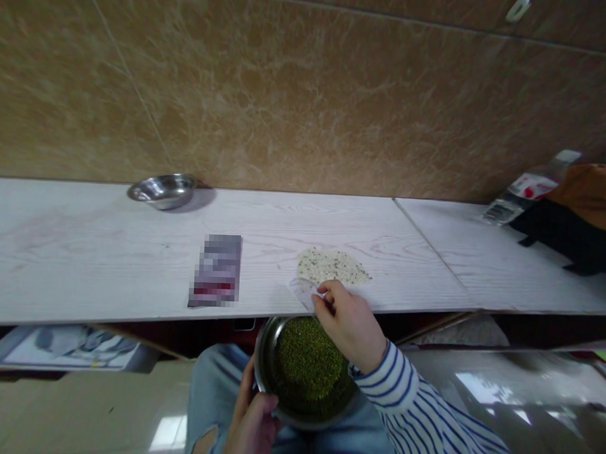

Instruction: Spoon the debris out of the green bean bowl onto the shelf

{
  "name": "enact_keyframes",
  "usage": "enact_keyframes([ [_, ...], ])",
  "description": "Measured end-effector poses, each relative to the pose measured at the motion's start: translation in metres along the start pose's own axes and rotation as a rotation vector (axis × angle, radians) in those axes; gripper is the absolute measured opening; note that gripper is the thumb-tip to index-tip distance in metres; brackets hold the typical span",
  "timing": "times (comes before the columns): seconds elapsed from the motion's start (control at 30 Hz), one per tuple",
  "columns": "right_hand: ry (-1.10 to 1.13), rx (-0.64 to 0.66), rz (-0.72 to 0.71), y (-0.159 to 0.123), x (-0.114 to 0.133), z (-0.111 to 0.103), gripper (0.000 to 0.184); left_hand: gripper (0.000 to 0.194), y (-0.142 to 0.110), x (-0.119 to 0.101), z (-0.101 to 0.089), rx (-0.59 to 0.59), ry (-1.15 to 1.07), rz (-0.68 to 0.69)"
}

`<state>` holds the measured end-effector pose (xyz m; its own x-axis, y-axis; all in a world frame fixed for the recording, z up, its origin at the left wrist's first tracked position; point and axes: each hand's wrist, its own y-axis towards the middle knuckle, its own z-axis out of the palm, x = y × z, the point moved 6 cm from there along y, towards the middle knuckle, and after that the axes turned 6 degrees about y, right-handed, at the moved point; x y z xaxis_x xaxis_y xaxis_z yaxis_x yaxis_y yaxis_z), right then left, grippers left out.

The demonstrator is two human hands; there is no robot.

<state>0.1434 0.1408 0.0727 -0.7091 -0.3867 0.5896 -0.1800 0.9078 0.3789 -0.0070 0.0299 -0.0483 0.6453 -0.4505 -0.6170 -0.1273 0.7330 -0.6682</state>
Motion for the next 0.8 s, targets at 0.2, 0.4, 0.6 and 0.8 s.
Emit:
enact_keyframes([
  [0.2,-0.097,-0.035,0.04,0.01,-0.006,-0.003,0.01,0.069,0.005,0.004,-0.003,0.005,-0.008,-0.015],
  [0.4,-0.136,-0.047,0.122,0.011,-0.028,-0.024,0.012,0.072,0.01,0.005,0.001,0.044,-0.032,-0.02],
  [0.6,-0.116,-0.074,0.162,0.02,-0.029,-0.04,0.013,0.074,0.011,0.008,0.002,0.041,-0.049,-0.022],
  [0.8,-0.107,-0.007,0.119,0.037,-0.008,-0.01,0.011,0.076,0.012,0.008,0.003,0.065,-0.055,-0.029],
])
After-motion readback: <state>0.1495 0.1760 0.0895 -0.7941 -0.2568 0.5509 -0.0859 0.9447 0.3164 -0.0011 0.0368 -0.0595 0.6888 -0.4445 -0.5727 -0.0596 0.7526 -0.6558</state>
